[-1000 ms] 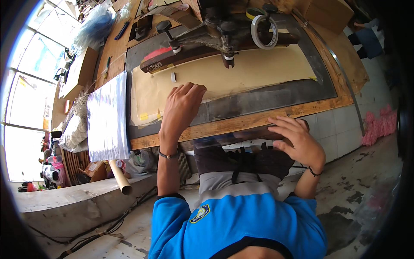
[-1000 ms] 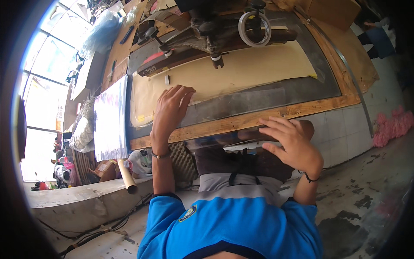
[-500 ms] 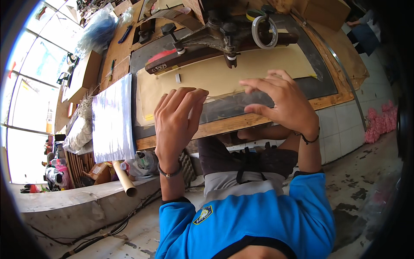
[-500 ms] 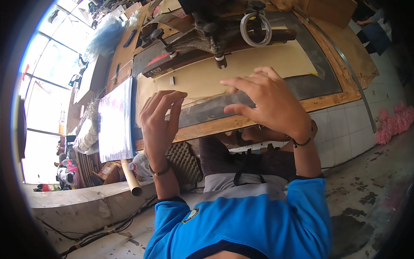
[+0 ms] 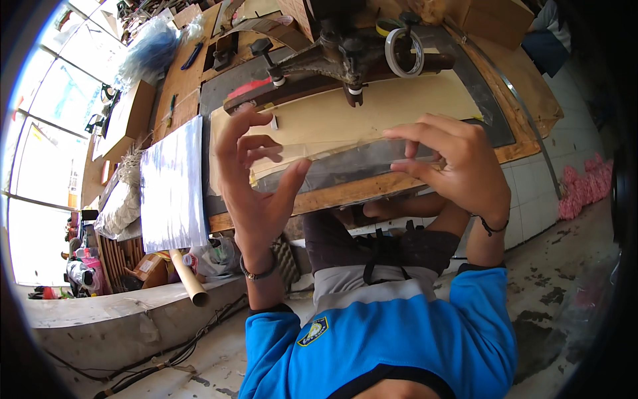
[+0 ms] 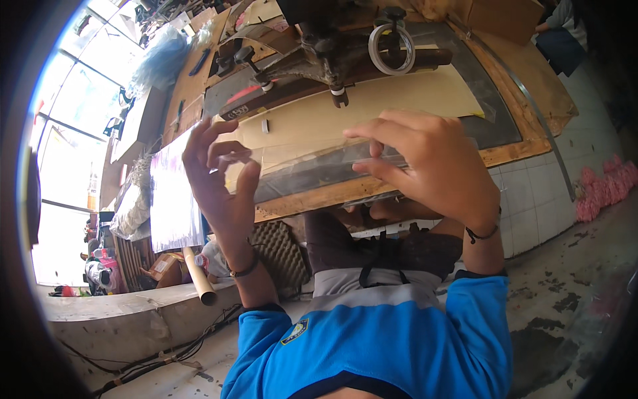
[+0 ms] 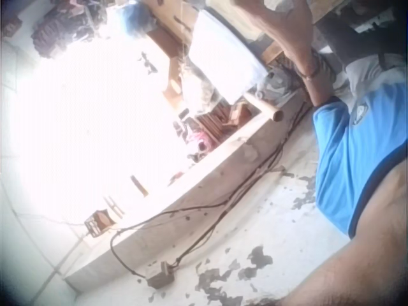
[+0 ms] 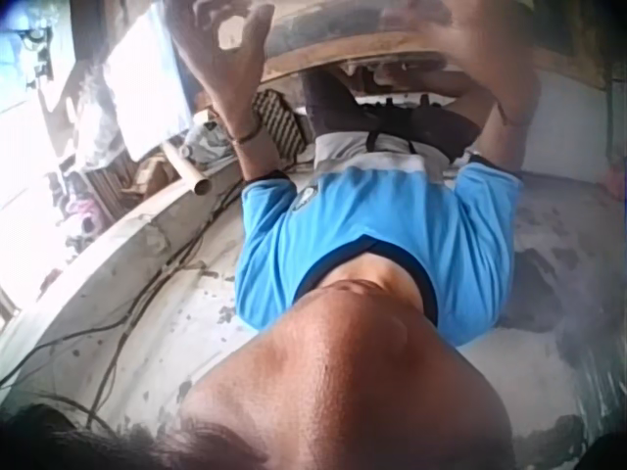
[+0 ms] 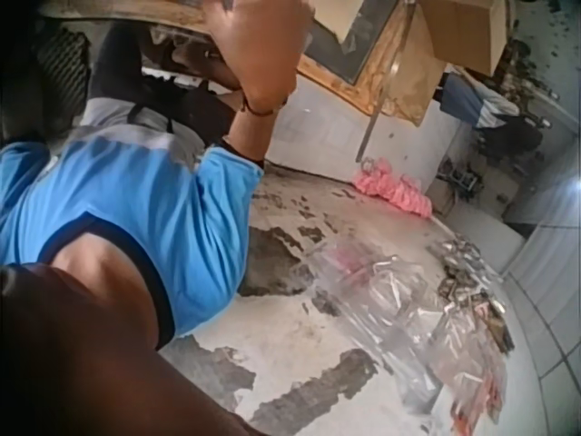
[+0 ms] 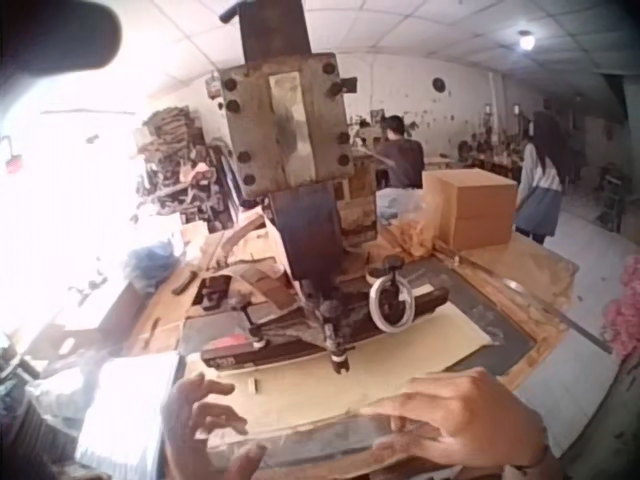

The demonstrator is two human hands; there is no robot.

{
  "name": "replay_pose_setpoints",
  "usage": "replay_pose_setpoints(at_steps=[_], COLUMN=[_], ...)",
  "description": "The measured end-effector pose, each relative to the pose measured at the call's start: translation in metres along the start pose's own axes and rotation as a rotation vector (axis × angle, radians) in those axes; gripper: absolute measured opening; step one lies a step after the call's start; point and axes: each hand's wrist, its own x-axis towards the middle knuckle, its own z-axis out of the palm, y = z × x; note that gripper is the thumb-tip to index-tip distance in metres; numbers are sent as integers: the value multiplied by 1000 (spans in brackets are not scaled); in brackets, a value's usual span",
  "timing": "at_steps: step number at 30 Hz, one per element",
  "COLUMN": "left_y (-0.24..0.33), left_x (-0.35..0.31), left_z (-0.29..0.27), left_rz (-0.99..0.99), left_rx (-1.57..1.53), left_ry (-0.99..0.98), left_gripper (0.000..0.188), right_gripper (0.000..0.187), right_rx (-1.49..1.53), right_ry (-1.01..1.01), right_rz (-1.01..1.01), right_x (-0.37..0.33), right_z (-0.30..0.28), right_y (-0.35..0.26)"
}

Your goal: The person aligns plastic strips onto a sheet of base material on a mechanical press and operates the machine to bond them.

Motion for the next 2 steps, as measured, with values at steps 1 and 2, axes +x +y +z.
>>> replay_pose_setpoints(at_steps=[1,2], left_y=[0,1], left_x=[0,-2], left_z=[0,-3], left_rz=[-97,-193], left_rx=[-203,-405], left_ry=[-39,-78], left_gripper=[78,87], right_gripper=[39,38], right_rx=[-33,-66], right_ry=[11,22], right_rz=[15,30], right_x=[0,0], right_z=[-4,-9], right_y=[-2,-5])
